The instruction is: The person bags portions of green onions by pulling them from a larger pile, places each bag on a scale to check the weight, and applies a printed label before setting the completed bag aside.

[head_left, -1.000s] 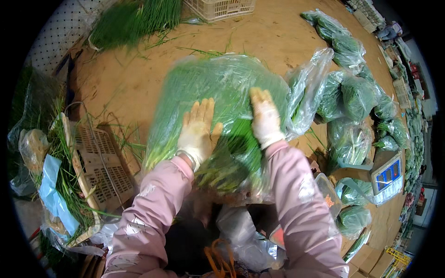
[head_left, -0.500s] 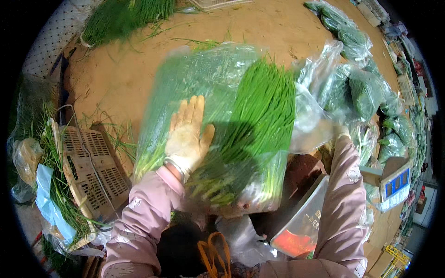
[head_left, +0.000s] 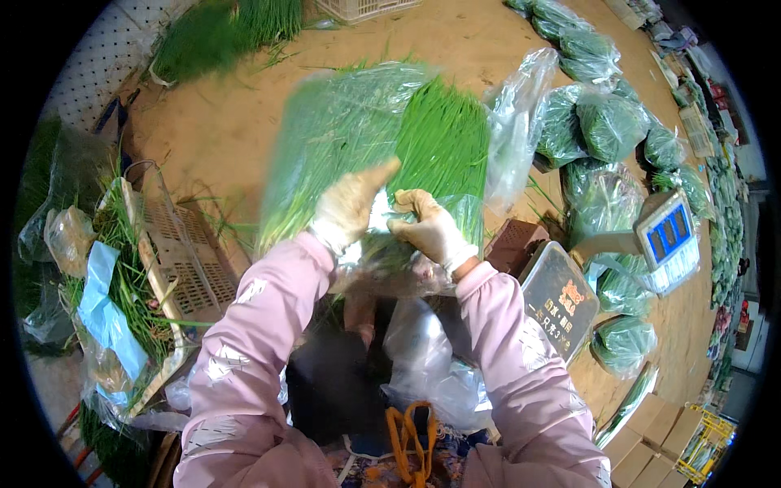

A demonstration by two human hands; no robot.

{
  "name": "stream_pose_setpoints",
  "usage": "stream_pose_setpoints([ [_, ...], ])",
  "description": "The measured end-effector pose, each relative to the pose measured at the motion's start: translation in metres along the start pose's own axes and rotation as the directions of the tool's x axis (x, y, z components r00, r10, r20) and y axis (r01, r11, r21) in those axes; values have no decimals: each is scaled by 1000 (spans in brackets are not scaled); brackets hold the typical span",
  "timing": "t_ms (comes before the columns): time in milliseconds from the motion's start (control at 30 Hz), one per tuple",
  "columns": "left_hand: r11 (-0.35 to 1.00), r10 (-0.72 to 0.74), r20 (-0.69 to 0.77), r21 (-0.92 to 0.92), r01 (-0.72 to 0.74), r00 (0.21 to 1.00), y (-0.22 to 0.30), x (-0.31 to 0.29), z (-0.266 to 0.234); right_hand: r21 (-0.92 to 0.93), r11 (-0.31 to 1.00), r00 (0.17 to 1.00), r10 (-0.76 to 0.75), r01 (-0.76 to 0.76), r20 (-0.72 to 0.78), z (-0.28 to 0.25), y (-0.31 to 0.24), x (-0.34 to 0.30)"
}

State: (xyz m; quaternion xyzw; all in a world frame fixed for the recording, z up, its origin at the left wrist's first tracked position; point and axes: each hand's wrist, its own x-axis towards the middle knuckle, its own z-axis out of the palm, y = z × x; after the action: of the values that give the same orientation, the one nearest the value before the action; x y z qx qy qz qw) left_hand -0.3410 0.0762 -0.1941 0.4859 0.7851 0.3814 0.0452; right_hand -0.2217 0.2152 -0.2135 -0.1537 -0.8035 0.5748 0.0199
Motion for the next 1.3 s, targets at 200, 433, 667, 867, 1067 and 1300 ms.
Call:
stream_pose_setpoints([
  [200, 994, -83, 323, -42, 102, 943, 20, -28, -13, -217, 966, 985, 157, -139, 67, 7, -33, -7],
  [433, 967, -150, 564, 257, 0, 812, 29, -27, -5, -529, 846, 983, 148, -69, 107, 18, -38, -43],
  [667, 838, -213, 490, 537, -100, 845, 19, -89, -61, -865, 501, 880, 406, 9, 244, -57, 18, -170],
  [867, 571, -708, 237, 747, 341, 665, -26, -162, -104, -972, 182, 930, 361, -150, -76, -161, 66, -177],
  [1067, 610, -638, -406, 252, 752, 654, -82, -267, -116, -161, 925, 885, 260, -343, -387, -166, 96, -125],
  [1300, 469, -848, -270, -784, 407, 457, -88, -245, 41, 41, 907, 770, 378, -419, -514, -41, 161, -110],
])
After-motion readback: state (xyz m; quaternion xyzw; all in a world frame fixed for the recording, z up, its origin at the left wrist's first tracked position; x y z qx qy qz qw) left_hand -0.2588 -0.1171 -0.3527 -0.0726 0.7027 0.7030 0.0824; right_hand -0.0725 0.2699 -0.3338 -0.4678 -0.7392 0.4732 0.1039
